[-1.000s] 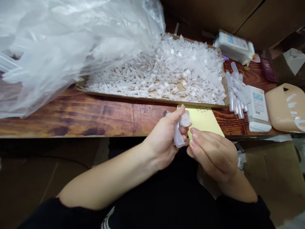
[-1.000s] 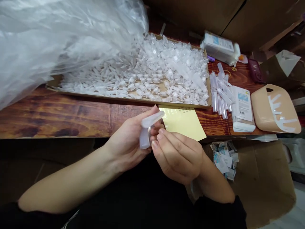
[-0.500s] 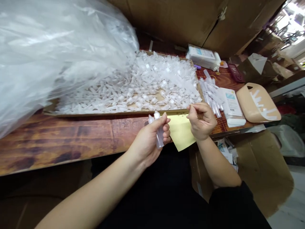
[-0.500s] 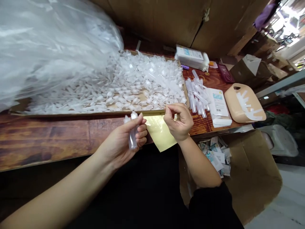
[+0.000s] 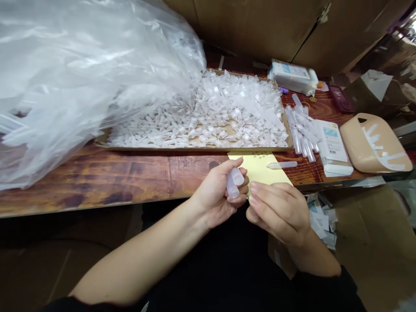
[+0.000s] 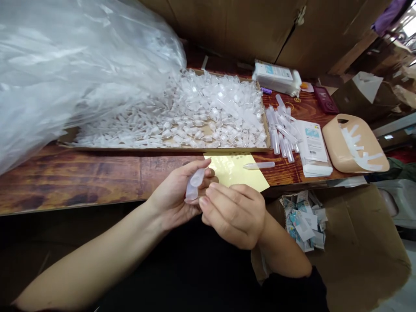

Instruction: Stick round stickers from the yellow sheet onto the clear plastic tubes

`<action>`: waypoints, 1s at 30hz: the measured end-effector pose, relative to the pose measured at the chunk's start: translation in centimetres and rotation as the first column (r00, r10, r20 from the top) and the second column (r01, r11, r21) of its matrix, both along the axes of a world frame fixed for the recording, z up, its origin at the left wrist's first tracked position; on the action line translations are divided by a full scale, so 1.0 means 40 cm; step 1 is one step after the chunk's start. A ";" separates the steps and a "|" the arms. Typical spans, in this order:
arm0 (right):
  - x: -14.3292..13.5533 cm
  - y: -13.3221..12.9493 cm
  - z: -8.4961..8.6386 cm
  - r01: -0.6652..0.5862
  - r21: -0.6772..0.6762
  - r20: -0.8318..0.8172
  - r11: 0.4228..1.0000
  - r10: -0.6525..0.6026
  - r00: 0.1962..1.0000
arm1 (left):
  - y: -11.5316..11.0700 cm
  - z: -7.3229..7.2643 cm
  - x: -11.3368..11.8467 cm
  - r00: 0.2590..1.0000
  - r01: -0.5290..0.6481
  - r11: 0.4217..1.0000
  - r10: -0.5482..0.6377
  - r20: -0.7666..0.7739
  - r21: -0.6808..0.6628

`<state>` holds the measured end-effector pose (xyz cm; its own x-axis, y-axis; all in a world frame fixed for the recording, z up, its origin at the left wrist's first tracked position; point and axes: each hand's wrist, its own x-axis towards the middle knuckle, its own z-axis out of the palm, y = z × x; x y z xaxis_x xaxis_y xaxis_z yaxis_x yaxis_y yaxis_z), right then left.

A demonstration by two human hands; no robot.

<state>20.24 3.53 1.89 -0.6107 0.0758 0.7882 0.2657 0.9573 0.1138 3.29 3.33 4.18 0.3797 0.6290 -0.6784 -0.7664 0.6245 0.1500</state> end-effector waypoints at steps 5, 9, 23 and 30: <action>-0.010 0.025 -0.029 0.014 -0.050 0.004 0.999 -0.014 1.000 | -0.006 -0.013 0.002 0.998 -0.061 0.998 0.060 -0.011 -0.030; -0.009 0.023 -0.027 -0.009 -0.151 0.065 0.988 0.019 0.998 | -0.010 -0.011 0.001 1.000 -0.025 1.000 0.025 -0.002 -0.007; 0.012 0.026 -0.002 -0.035 -0.225 0.225 0.974 0.087 0.970 | -0.011 -0.016 0.000 1.000 0.003 1.000 -0.003 0.007 -0.008; 0.001 0.034 0.009 -0.011 -0.179 0.277 0.984 0.061 0.959 | -0.008 -0.021 0.005 0.999 -0.041 0.999 0.041 0.009 -0.023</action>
